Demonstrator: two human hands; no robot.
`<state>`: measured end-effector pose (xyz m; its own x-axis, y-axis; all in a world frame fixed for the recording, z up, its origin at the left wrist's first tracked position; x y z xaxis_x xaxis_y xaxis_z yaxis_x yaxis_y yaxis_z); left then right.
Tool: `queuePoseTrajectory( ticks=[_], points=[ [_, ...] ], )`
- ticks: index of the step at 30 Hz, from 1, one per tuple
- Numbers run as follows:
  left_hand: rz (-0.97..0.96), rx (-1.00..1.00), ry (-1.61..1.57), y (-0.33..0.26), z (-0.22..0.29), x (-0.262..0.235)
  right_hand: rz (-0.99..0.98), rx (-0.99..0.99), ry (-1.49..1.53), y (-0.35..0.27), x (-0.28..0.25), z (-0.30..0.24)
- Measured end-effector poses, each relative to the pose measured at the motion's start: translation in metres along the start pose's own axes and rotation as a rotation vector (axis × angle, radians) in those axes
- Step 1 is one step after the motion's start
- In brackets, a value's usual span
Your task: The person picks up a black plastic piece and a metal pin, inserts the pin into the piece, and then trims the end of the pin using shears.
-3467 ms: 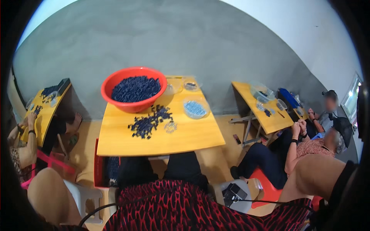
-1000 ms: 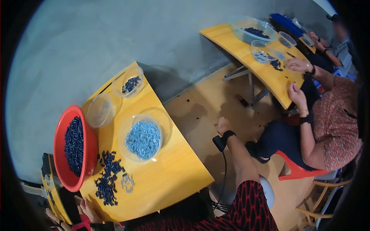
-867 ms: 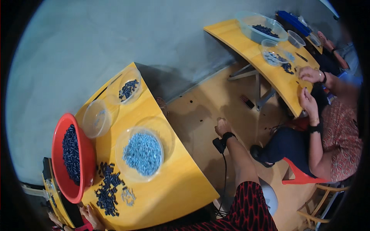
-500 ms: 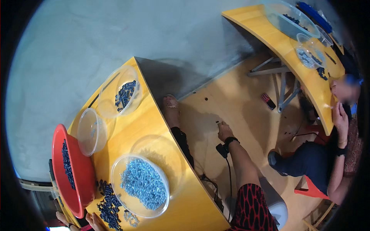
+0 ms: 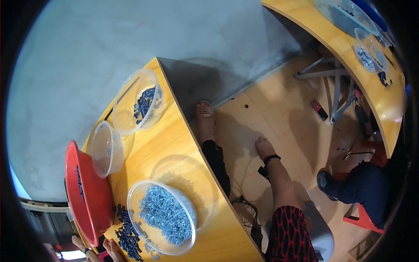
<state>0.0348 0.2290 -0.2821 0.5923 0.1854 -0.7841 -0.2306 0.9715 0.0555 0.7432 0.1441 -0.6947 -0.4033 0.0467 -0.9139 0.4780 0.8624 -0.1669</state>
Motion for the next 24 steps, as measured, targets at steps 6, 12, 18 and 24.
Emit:
queuePoseTrajectory(
  ticks=[6,12,18,24],
  points=[
    [0.030,-0.058,-0.086,0.002,-0.010,0.007,-0.080,0.175,0.119,-0.050,0.021,0.004],
    [-0.018,0.016,-0.140,0.001,-0.017,0.009,-0.017,0.410,0.279,-0.140,0.023,0.015],
    [-0.037,0.022,-0.407,0.003,-0.022,0.012,-0.147,0.488,0.118,-0.190,-0.020,0.049],
    [0.021,0.089,-0.727,-0.027,0.005,0.007,0.218,0.549,0.795,-0.193,-0.139,0.027]
  ],
)
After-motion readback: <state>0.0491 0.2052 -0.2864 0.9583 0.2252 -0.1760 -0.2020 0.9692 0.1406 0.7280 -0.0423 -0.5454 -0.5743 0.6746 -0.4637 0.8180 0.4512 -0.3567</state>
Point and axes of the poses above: each hand's wrist, its own y-axis towards the middle knuckle, its own x-axis out of the palm, z = x × y, the point moved 1 cm from there along y, towards the middle knuckle, and after that the axes turned 4 degrees about y, right-handed, at the moved point
